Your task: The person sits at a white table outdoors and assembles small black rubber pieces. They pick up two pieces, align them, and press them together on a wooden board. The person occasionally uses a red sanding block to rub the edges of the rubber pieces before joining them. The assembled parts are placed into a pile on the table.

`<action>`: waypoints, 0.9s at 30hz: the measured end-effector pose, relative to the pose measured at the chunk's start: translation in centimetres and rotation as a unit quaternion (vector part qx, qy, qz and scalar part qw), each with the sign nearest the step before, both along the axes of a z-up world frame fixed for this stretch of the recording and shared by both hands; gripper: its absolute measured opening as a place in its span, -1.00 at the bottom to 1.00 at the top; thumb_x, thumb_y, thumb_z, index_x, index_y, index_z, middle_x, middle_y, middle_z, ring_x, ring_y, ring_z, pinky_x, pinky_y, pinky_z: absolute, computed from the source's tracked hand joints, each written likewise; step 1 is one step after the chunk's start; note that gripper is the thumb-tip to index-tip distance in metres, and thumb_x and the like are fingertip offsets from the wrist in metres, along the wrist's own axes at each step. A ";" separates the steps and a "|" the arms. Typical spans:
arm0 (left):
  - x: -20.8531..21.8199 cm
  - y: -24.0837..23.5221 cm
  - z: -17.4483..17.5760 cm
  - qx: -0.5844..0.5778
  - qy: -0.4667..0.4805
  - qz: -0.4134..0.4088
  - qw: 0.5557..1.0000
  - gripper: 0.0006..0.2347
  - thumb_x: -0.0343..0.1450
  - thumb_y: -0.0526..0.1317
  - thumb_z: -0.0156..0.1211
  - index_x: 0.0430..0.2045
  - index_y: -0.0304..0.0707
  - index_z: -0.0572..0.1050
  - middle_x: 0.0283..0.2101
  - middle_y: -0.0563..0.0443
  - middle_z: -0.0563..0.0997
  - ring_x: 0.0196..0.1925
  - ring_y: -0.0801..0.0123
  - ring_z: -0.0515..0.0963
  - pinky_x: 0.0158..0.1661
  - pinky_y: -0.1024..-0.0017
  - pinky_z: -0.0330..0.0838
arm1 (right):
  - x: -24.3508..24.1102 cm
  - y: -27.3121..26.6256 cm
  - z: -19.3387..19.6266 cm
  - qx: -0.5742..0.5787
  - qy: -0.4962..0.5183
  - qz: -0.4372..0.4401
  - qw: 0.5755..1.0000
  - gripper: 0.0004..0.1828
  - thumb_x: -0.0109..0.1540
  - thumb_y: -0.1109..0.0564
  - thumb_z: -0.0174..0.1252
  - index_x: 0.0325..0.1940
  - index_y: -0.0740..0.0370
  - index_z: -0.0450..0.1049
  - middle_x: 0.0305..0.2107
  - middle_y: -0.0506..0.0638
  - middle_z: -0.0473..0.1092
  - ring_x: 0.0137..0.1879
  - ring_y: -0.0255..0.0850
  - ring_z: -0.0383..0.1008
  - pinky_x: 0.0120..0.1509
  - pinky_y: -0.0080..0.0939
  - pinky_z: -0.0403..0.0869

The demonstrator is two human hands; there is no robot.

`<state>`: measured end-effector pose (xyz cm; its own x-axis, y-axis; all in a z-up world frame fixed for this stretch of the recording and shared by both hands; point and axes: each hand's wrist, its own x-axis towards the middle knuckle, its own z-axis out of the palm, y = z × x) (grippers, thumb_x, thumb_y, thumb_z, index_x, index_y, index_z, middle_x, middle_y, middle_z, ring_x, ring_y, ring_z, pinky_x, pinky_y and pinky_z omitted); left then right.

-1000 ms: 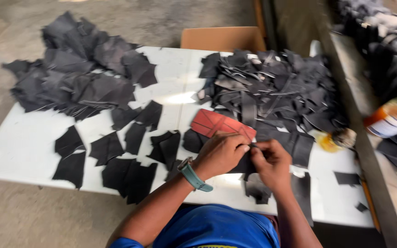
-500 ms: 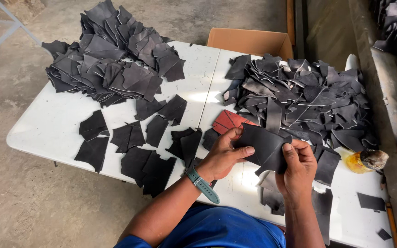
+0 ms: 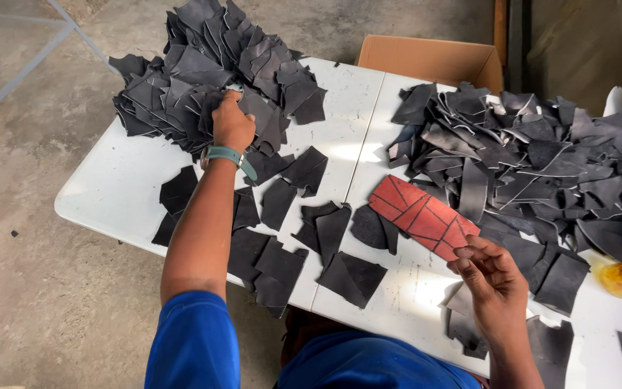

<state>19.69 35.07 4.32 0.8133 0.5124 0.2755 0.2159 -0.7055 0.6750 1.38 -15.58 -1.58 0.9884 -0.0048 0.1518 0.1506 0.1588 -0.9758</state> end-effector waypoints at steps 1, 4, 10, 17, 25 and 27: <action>0.4 0.7 -0.5 0.009 0.022 0.007 1.000 -0.56 0.33 -0.36 0.33 0.14 -0.27 0.42 0.04 -0.40 0.59 0.13 -0.14 0.57 0.11 0.17 0.47 | -0.1 0.1 0.0 -0.012 0.007 -0.003 1.000 -0.63 0.31 0.35 0.14 0.22 0.34 0.41 -0.09 0.04 0.48 -0.01 -0.18 0.54 0.16 -0.17 0.53; 1.1 1.4 -1.6 0.064 0.057 0.024 0.996 -0.53 0.33 -0.33 0.36 0.16 -0.26 0.41 0.07 -0.37 0.59 0.08 -0.13 0.60 0.11 0.16 0.48 | 0.0 0.4 0.2 -0.040 0.021 -0.009 0.999 -0.69 0.31 0.35 0.14 0.15 0.36 0.43 -0.08 0.05 0.48 -0.02 -0.17 0.55 0.14 -0.17 0.54; -0.5 0.0 -0.2 0.306 0.017 0.032 0.951 -0.32 0.17 -0.22 0.51 0.23 -0.27 0.38 0.18 -0.33 0.38 -0.31 0.03 0.62 0.26 -0.06 0.09 | -0.2 0.9 -0.5 -0.089 0.020 -0.001 0.996 -0.77 0.29 0.36 0.14 0.05 0.41 0.44 -0.01 0.08 0.49 0.01 -0.17 0.56 0.14 -0.17 0.54; -2.4 -8.1 -2.5 0.250 0.157 -0.237 0.926 -0.54 0.32 0.00 0.43 -0.13 -0.49 0.58 0.18 -0.31 0.46 0.13 -0.04 0.52 0.23 0.05 0.27 | 0.1 2.0 1.4 -0.227 -0.006 0.002 0.974 -0.65 0.24 0.31 0.19 0.13 0.34 0.48 -0.02 0.09 0.48 0.04 -0.16 0.55 0.16 -0.20 0.51; -2.2 -10.5 -2.4 0.178 0.274 -0.197 0.924 -0.53 0.21 0.07 0.50 -0.28 -0.41 0.62 0.12 -0.30 0.55 0.14 -0.01 0.57 0.17 0.08 0.40 | 5.4 0.8 1.0 -0.548 -0.079 -0.077 0.829 -0.28 0.10 -0.05 0.36 0.33 0.05 0.37 0.22 0.11 0.33 0.29 0.17 0.32 0.28 0.11 0.38; -2.0 -10.7 -3.1 0.152 0.243 -0.201 0.937 -0.51 0.16 -0.01 0.55 -0.19 -0.39 0.56 0.07 -0.29 0.59 0.11 -0.03 0.60 0.12 0.12 0.45 | 7.0 0.7 0.0 -0.590 -0.054 -0.061 0.804 -0.08 0.00 -0.13 0.43 0.40 0.04 0.29 0.29 0.15 0.24 0.36 0.20 0.19 0.30 0.19 0.30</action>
